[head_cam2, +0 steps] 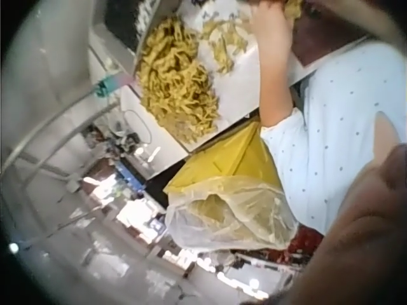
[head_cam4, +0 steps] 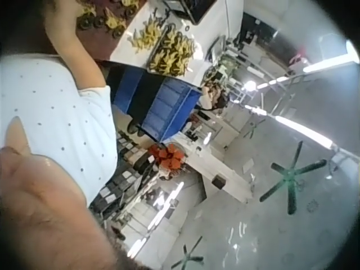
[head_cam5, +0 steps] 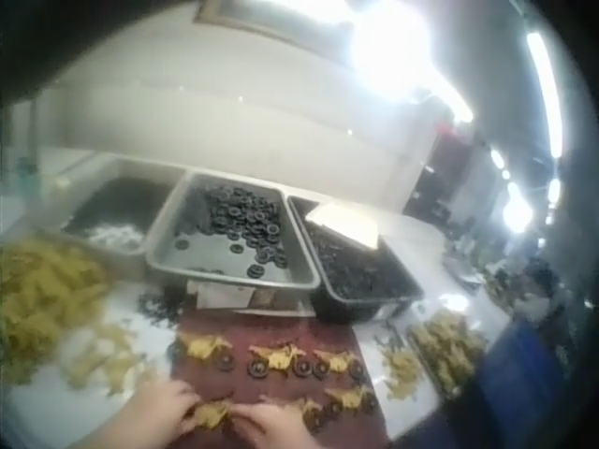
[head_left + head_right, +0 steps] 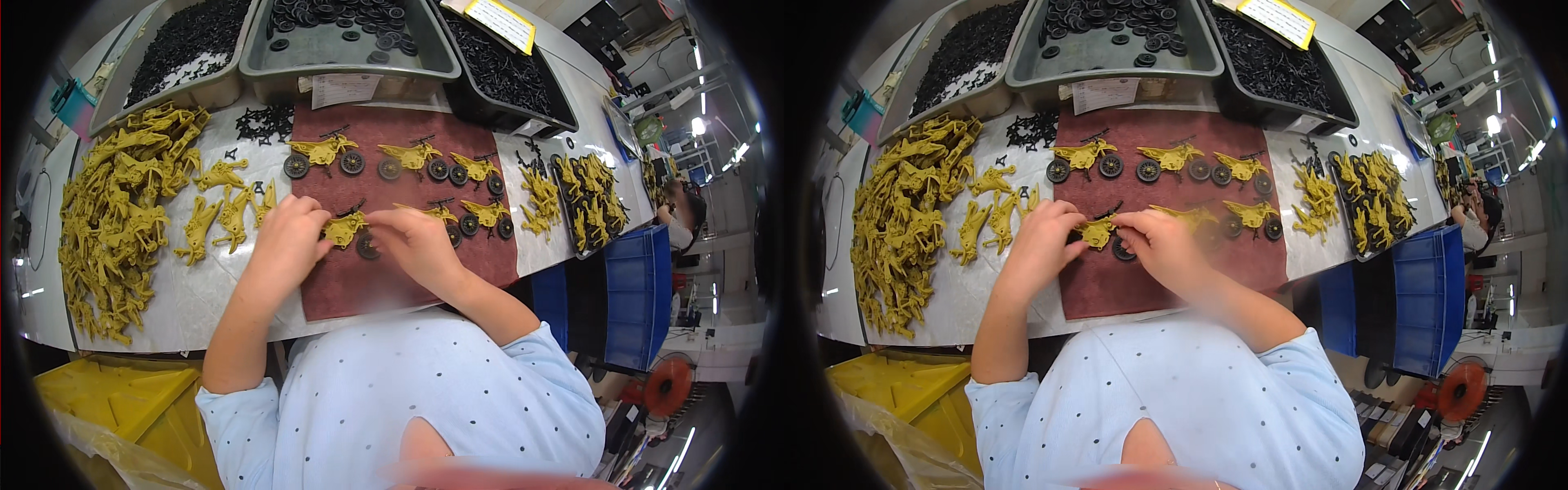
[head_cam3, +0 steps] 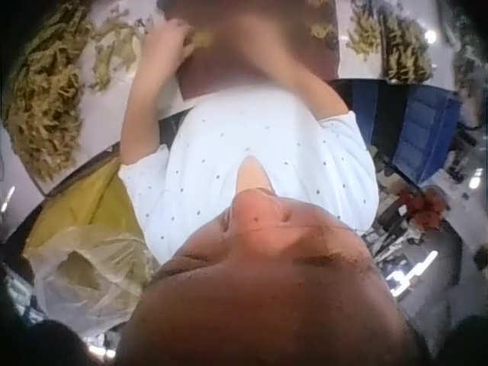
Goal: The person assembles small plastic toy motorcycle frames and toy motorcycle wheels by hand at a factory workstation.
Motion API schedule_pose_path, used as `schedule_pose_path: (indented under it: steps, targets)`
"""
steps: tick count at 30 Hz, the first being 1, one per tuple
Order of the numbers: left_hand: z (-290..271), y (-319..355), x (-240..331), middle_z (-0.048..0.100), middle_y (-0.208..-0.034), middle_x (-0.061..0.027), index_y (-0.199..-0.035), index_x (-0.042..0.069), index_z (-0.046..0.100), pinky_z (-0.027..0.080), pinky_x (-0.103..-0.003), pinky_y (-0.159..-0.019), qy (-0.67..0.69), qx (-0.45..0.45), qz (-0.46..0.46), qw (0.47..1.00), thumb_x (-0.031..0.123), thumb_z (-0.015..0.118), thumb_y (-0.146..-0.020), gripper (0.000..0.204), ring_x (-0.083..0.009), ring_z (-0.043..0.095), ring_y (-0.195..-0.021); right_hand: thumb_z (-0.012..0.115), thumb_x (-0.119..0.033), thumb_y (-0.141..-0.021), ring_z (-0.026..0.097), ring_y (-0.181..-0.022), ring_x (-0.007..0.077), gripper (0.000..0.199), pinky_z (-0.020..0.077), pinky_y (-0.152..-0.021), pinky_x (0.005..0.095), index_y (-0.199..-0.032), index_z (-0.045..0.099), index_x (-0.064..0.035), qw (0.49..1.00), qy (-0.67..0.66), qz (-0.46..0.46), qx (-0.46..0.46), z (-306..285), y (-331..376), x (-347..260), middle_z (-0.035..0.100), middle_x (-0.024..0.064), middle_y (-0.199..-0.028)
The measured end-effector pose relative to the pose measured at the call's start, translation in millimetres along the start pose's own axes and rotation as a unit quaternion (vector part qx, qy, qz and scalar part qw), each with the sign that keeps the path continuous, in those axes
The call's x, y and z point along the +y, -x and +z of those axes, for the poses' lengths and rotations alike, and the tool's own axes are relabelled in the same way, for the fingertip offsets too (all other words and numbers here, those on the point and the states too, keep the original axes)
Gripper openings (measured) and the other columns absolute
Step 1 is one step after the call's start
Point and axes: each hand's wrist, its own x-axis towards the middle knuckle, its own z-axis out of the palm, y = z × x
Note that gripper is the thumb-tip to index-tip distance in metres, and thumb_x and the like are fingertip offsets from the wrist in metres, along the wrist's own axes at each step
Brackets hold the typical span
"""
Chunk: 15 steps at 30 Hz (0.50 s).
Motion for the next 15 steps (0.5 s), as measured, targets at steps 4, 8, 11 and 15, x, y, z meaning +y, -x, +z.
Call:
schedule_pose_path:
  steps: [4, 8, 11, 15]
  targets:
    - [13, 4, 8, 0.062, -0.103, -0.0085, -0.104, 0.002, 0.065, 0.046, -0.039, -0.086, -0.074, 0.032, 0.031, 0.996, 0.006, 0.079, -0.061, 0.045, -0.0279, 0.056, -0.098, 0.070, -0.004, -0.081, 0.066, -0.078, 0.0197, 0.017, 0.0533, -0.068, 0.0297, -0.098, 0.067, -0.0016, 0.999, 0.031, -0.023, 0.014, 15, 3, 5, 0.067, 0.0098, -0.090]
    - [25, 5, 0, 0.060, -0.098, -0.0087, -0.099, 0.001, 0.066, 0.047, -0.039, -0.082, -0.080, 0.061, 0.047, 0.994, 0.006, 0.078, -0.061, 0.040, -0.0276, 0.055, -0.094, 0.070, -0.006, -0.081, 0.066, -0.081, 0.0237, 0.015, 0.0533, -0.070, 0.0328, -0.095, 0.067, -0.0027, 0.998, 0.061, 0.000, -0.013, 21, 4, 4, 0.068, 0.0105, -0.088]
    - [28, 2, -6, 0.059, -0.096, -0.0087, -0.096, 0.001, 0.066, 0.048, -0.038, -0.079, -0.079, 0.064, 0.062, 0.993, 0.005, 0.078, -0.061, 0.038, -0.0271, 0.055, -0.093, 0.070, -0.006, -0.081, 0.065, -0.075, 0.0256, 0.017, 0.0531, -0.065, 0.0340, -0.097, 0.065, -0.0023, 0.998, 0.061, -0.025, -0.017, 28, 5, 9, 0.064, 0.0128, -0.088]
    - [30, 1, -12, 0.059, -0.094, -0.0085, -0.094, 0.000, 0.066, 0.050, -0.037, -0.078, -0.082, 0.074, 0.085, 0.990, 0.005, 0.077, -0.060, 0.036, -0.0264, 0.056, -0.093, 0.070, -0.005, -0.078, 0.065, -0.079, 0.0278, 0.014, 0.0527, -0.071, 0.0355, -0.092, 0.068, -0.0036, 0.993, 0.104, -0.045, 0.007, 35, 7, 8, 0.066, 0.0114, -0.084]
